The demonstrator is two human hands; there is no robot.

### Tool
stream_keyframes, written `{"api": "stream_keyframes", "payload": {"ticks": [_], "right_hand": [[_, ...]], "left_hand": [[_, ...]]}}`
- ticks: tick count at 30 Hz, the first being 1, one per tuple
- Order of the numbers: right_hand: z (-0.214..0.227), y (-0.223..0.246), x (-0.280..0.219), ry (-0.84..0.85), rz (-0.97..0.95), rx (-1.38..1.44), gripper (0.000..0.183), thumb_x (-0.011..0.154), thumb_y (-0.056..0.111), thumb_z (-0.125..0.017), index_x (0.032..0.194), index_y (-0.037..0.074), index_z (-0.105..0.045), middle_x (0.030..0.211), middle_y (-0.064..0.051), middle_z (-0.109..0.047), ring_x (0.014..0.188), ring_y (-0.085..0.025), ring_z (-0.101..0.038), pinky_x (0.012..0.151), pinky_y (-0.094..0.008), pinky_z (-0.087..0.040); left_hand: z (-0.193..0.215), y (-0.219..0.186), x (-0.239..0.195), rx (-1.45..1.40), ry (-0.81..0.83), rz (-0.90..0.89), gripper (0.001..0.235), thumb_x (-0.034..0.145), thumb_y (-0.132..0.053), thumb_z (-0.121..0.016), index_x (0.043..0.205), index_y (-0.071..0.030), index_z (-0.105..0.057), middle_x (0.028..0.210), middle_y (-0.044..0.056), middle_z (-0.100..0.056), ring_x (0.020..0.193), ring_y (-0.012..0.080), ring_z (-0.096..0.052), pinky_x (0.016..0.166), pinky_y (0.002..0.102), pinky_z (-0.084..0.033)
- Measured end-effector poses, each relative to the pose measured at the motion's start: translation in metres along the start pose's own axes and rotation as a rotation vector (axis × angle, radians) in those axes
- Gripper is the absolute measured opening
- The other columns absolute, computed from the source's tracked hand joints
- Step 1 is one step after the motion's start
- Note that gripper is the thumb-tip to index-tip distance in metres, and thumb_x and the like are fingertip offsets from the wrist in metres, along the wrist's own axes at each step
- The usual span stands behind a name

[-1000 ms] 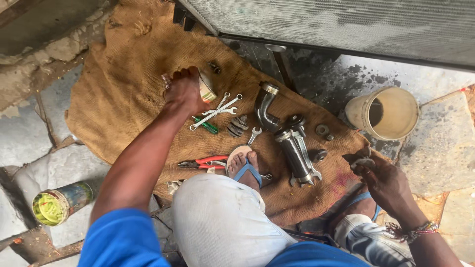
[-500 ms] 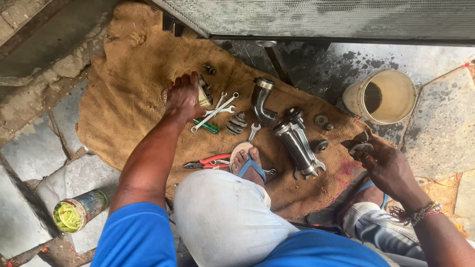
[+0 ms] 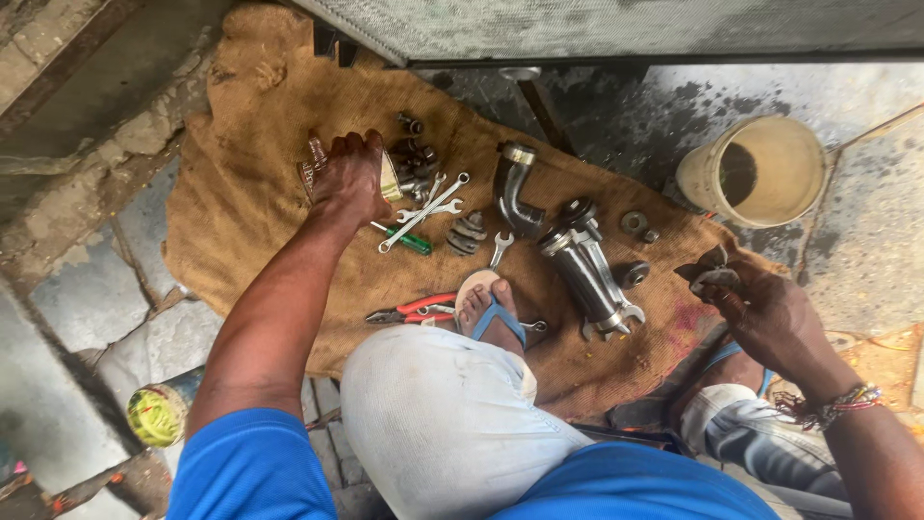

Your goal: The person cleans several metal pipe fittings and a cylindrical component using a rag and a liquid from a bucket. They wipe the surfaces of the parts, dip the rag into the bucket, and place the cleaned items on a burlap sack next to various tools.

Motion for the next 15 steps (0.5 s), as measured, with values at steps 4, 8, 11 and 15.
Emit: {"api": "stream_keyframes", "payload": {"ticks": [4, 8, 11, 15], "right_hand": [[-0.001, -0.014, 0.003, 0.01, -0.109, -0.12, 0.021, 0.096, 0.026, -0.066, 0.11, 0.018, -0.079, 0.114, -0.005, -0.078, 0.098, -0.022, -0.075, 0.089, -0.037, -0.056], [-0.002, -0.025, 0.0, 0.009, -0.14, -0.146, 0.026, 0.095, 0.024, -0.065, 0.119, 0.021, -0.076, 0.111, -0.006, -0.08, 0.095, -0.023, -0.077, 0.088, -0.037, -0.058], [0.003, -0.011, 0.005, -0.036, 0.009, -0.121, 0.019, 0.093, 0.021, -0.067, 0.107, 0.016, -0.079, 0.137, -0.004, -0.068, 0.102, -0.023, -0.073, 0.089, -0.038, -0.054], [-0.003, -0.027, 0.001, 0.03, -0.137, -0.15, 0.023, 0.097, 0.021, -0.063, 0.115, 0.017, -0.077, 0.112, -0.005, -0.079, 0.098, -0.022, -0.076, 0.09, -0.037, -0.057]], "left_hand": [[0.001, 0.003, -0.01, 0.022, -0.008, 0.025, 0.114, 0.058, -0.038, -0.1, 0.147, -0.003, -0.036, 0.118, 0.018, -0.056, 0.114, 0.0338, -0.056, 0.121, 0.065, -0.023], [-0.004, 0.003, -0.025, 0.059, -0.072, -0.015, 0.113, 0.058, -0.039, -0.1, 0.145, -0.004, -0.036, 0.125, 0.017, -0.053, 0.121, 0.0339, -0.052, 0.12, 0.068, -0.021], [0.014, 0.021, -0.035, -0.185, -0.204, -0.003, 0.117, 0.053, -0.039, -0.101, 0.144, -0.002, -0.038, 0.128, 0.024, -0.051, 0.124, 0.0399, -0.05, 0.111, 0.051, -0.039], [-0.003, 0.036, -0.042, -0.17, -0.041, 0.092, 0.115, 0.06, -0.042, -0.099, 0.147, -0.004, -0.034, 0.124, 0.021, -0.052, 0.12, 0.0377, -0.052, 0.116, 0.054, -0.037]]}}
Point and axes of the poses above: each hand's wrist, its own x-axis towards the middle knuckle, its own z-axis out of the back of the hand, y = z × x, the point moved 10 cm from there along x, towards the middle knuckle
